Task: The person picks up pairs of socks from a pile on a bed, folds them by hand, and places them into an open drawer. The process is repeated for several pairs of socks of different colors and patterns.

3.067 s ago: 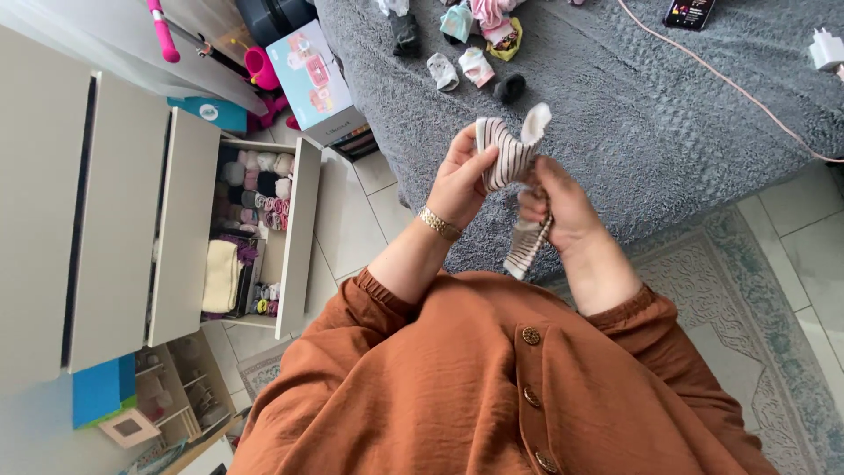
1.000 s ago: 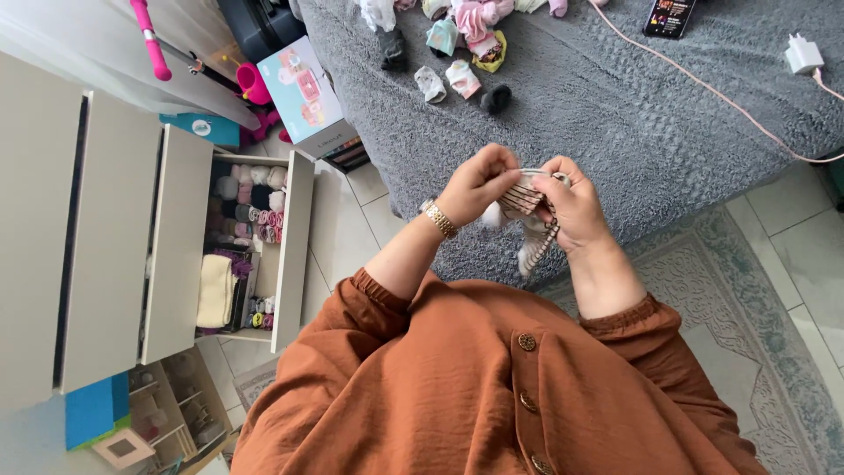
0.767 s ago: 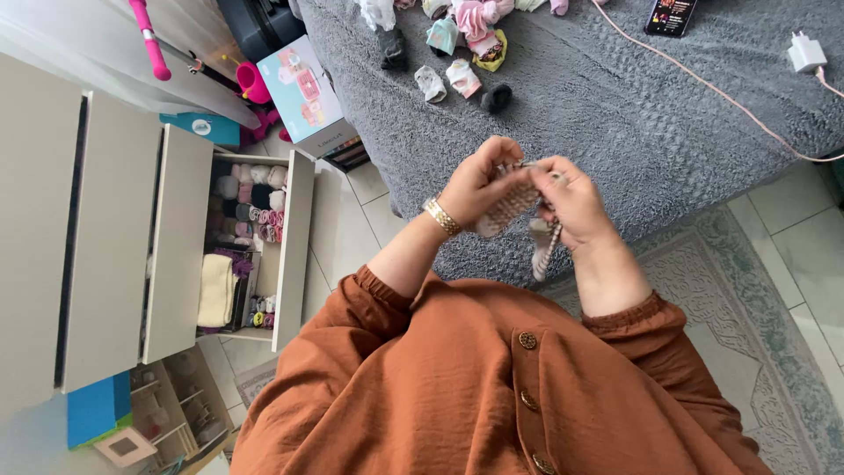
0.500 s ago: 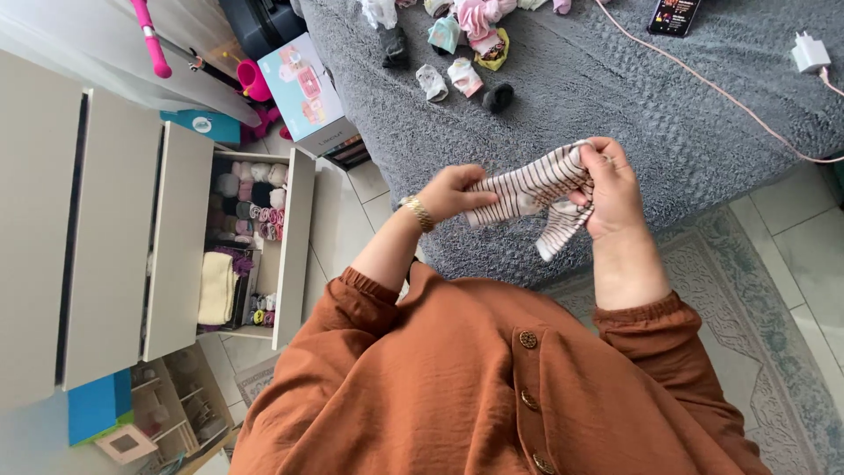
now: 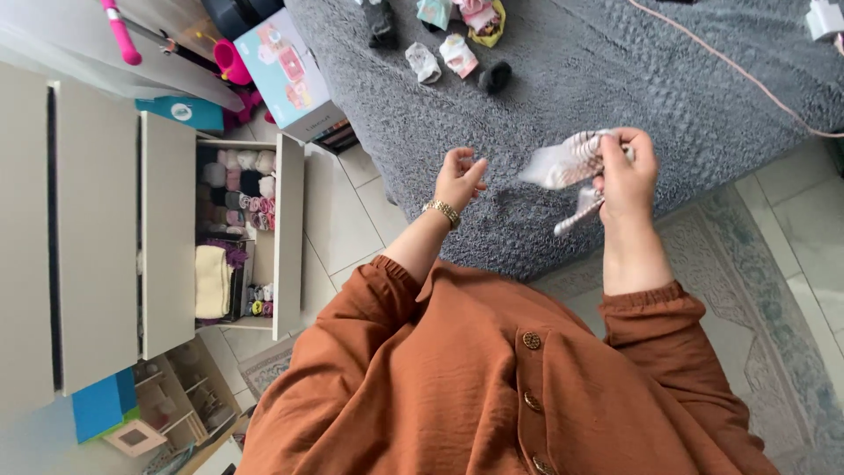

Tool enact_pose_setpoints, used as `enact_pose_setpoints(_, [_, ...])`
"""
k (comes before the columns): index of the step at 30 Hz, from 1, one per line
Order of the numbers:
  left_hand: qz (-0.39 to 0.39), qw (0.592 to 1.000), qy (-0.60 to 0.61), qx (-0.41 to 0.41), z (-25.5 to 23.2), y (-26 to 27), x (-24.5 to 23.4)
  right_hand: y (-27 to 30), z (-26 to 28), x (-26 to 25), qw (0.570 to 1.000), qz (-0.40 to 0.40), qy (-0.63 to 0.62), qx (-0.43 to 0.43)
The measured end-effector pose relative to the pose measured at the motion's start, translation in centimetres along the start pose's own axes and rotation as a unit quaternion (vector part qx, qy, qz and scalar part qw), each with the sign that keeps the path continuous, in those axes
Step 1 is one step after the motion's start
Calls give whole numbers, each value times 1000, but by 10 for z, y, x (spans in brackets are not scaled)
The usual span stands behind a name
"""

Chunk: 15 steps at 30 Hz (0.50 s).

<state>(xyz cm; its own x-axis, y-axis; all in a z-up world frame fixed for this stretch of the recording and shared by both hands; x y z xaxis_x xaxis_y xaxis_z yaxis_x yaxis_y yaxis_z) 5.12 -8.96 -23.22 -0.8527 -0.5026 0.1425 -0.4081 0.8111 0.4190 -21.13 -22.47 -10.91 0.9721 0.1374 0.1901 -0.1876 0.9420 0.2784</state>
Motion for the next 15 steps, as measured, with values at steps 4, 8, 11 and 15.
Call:
enact_pose_setpoints(4, [-1, 1000, 0, -5, 62, 0, -6, 13, 30, 24, 967, 25, 146, -207])
enact_pose_setpoints(8, [28, 994, 3, -107, 129, 22, -14, 26, -28, 75, 804, 45, 537, -252])
enact_pose_setpoints(11, [40, 986, -40, -156, 157, 37, -23, 37, -95, 87, 795, 124, 589, -76])
enact_pose_setpoints(15, [77, 981, -65, -163, 124, 58, -13, 62, -100, 101, 817, 119, 534, -182])
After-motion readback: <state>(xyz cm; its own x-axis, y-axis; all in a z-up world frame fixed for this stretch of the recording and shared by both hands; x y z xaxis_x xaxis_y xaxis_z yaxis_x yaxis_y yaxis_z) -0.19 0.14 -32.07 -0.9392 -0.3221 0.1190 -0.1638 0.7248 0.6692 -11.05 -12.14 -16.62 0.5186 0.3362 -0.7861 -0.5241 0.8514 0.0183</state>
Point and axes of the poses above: each hand's wrist, its own y-axis away from the middle knuckle, its own x-axis out of the palm, z = x × y, the point moved 10 cm from there along -y, towards the middle knuckle, and after that the axes turned 1 degree about -x, right-handed, at the moved point
